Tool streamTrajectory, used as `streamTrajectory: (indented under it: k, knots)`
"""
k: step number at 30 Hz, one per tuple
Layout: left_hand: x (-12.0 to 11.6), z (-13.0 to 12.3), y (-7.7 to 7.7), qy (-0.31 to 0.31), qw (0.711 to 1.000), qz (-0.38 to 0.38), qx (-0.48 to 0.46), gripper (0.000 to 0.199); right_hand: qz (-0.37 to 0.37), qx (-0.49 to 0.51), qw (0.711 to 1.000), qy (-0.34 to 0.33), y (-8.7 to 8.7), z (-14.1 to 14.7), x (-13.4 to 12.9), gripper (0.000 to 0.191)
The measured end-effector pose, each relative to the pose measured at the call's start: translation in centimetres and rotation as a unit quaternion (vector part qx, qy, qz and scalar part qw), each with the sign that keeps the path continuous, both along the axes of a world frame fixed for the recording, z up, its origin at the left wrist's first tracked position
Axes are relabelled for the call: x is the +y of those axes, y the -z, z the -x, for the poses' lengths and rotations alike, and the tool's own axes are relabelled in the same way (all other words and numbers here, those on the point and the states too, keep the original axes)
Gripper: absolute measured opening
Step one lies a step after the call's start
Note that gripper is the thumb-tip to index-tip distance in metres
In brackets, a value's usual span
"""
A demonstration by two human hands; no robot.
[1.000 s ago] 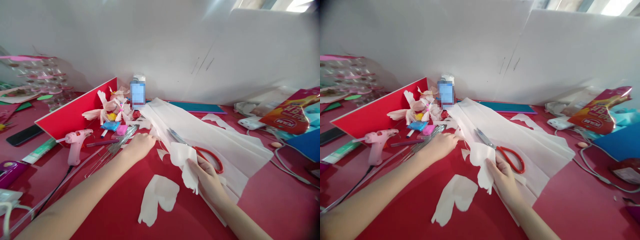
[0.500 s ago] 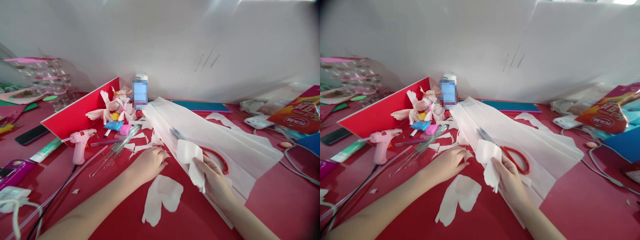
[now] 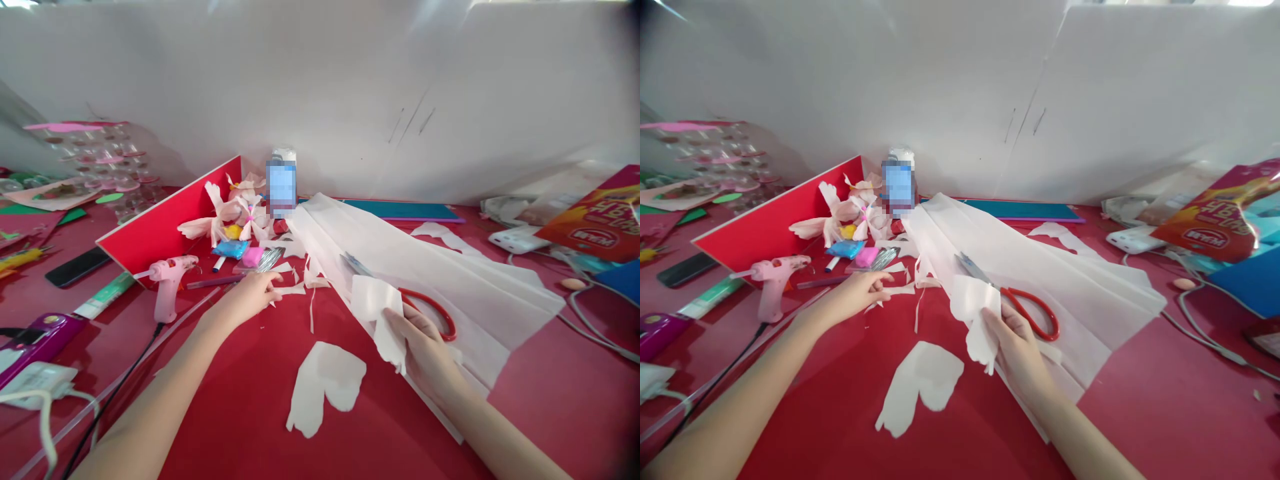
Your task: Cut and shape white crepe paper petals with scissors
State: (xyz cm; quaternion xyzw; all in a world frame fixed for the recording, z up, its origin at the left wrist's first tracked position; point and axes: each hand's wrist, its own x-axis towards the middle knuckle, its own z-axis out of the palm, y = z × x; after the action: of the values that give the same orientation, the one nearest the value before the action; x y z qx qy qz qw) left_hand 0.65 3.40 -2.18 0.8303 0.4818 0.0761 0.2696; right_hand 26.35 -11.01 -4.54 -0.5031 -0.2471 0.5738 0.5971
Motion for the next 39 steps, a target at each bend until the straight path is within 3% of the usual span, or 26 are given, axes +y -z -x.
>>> streamTrajectory:
  k: [3,9,12,17,21,24,26,30,34,39]
  knots:
    - [0.1,0.0,0.3,0.009,0.999,-0.032,0.005,0.019,-0.001,-0.001,1.000,0.010,-0.2,0.1,0.0,0.028]
    - [0.6,0.8,-2.2,-0.055,0.991,-0.120,0.015,0.019,0.009,0.006,1.000,-0.001,-0.3,0.1,-0.1,0.027]
    - [2.1,0.2,-2.0,-0.053,0.992,-0.107,0.039,0.010,0.006,0.009,1.000,-0.013,-0.2,0.0,-0.1,0.027]
    - [5.0,-2.6,-0.1,-0.017,0.993,-0.069,0.093,0.013,0.006,0.017,1.000,-0.016,-0.2,-0.1,-0.1,0.025]
    - [6.0,-3.5,-0.8,-0.005,0.992,-0.031,0.124,0.011,0.016,0.019,0.999,-0.021,-0.3,-0.1,-0.1,0.026]
    - [5.3,-2.0,-2.3,-0.017,0.993,-0.035,0.111,0.028,0.014,0.018,0.999,-0.022,-0.3,-0.1,-0.2,0.027]
    - [4.1,-0.4,-3.0,-0.035,0.994,-0.046,0.092,0.027,0.014,0.017,1.000,-0.022,-0.3,-0.2,-0.2,0.027]
    - [1.5,1.7,-1.8,-0.035,0.996,-0.017,0.077,0.014,0.021,0.006,1.000,-0.022,-0.1,-0.3,-0.2,0.033]
    - [0.3,1.9,-0.3,-0.021,0.998,0.010,0.056,0.011,0.022,-0.003,0.999,-0.029,-0.2,-0.3,-0.2,0.036]
    - [0.9,2.2,-1.1,-0.038,0.999,-0.025,0.015,0.014,0.032,0.006,0.999,-0.020,-0.4,-0.2,-0.2,0.037]
